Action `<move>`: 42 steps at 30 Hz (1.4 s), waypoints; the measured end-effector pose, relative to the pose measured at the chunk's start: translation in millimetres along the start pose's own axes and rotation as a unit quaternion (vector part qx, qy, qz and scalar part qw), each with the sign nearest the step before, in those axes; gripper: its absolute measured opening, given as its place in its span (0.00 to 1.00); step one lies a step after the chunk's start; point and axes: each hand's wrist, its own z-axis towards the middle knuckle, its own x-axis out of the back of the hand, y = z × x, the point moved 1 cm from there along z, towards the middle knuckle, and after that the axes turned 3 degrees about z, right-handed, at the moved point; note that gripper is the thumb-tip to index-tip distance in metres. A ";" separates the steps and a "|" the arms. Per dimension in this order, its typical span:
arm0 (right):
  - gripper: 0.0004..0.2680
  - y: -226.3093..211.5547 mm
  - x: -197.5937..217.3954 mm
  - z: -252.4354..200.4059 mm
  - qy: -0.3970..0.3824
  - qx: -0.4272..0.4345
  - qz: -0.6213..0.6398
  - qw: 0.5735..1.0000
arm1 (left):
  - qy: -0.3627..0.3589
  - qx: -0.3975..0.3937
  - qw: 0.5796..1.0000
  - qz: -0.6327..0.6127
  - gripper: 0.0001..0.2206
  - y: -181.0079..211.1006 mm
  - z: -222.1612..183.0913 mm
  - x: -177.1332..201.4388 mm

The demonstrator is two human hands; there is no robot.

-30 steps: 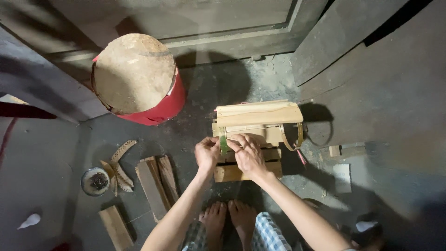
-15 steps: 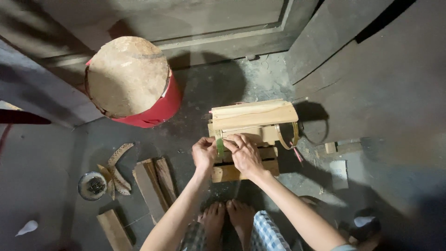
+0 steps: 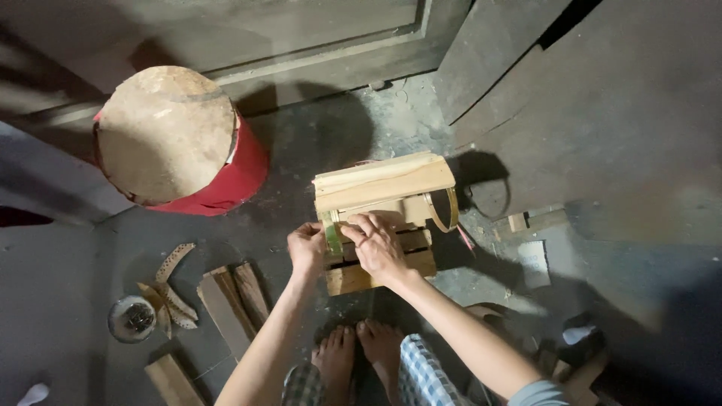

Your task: Assembling a small wooden structure by hammering wooden strips together on the floor.

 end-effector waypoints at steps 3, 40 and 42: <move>0.19 6.9 -12.1 -1.2 0.008 0.008 -0.008 1.000 | -0.030 -0.005 0.999 0.012 0.04 0.9 6.0 2.2; 0.13 -1.8 70.9 -133.7 0.181 -0.057 0.209 0.959 | -0.060 -0.016 0.998 0.023 0.07 52.4 -37.0 23.4; 0.17 19.4 90.5 -189.8 0.191 -0.206 0.172 0.944 | -0.075 -0.019 0.997 -0.024 0.10 37.2 -20.8 19.3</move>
